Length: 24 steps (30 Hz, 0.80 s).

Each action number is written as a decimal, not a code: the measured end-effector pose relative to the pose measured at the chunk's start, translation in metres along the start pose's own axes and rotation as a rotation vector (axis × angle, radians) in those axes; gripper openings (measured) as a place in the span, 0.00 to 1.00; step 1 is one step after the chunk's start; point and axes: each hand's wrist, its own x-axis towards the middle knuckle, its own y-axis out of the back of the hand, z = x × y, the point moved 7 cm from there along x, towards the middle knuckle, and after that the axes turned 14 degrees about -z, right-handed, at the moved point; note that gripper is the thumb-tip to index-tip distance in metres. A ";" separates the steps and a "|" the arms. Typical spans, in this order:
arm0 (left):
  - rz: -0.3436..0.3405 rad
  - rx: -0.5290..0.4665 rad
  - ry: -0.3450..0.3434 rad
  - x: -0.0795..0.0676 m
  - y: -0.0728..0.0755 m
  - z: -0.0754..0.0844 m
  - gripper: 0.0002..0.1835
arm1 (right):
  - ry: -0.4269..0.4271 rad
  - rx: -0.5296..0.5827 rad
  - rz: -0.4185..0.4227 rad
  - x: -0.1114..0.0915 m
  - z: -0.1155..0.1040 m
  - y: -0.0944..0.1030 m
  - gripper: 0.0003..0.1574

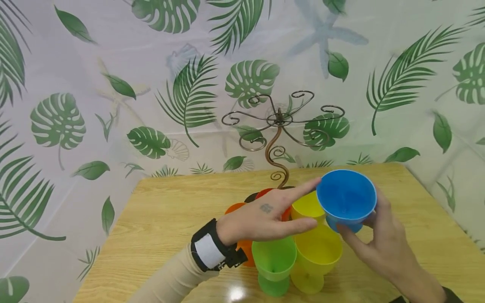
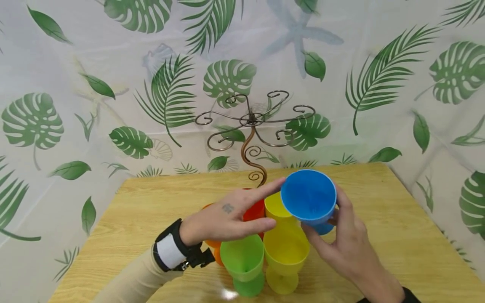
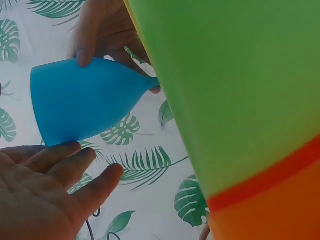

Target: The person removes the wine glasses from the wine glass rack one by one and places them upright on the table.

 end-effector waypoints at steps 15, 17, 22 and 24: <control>-0.176 0.039 0.239 0.016 -0.014 -0.011 0.36 | -0.243 0.158 -0.123 -0.023 0.037 -0.031 0.57; -0.189 0.052 0.256 0.017 -0.015 -0.013 0.36 | -0.247 0.163 -0.124 -0.024 0.040 -0.032 0.58; -0.233 0.080 0.297 0.018 -0.019 -0.016 0.36 | -0.253 0.182 -0.138 -0.026 0.046 -0.035 0.58; -0.246 0.108 0.313 0.019 -0.020 -0.018 0.36 | -0.256 0.182 -0.146 -0.027 0.048 -0.036 0.58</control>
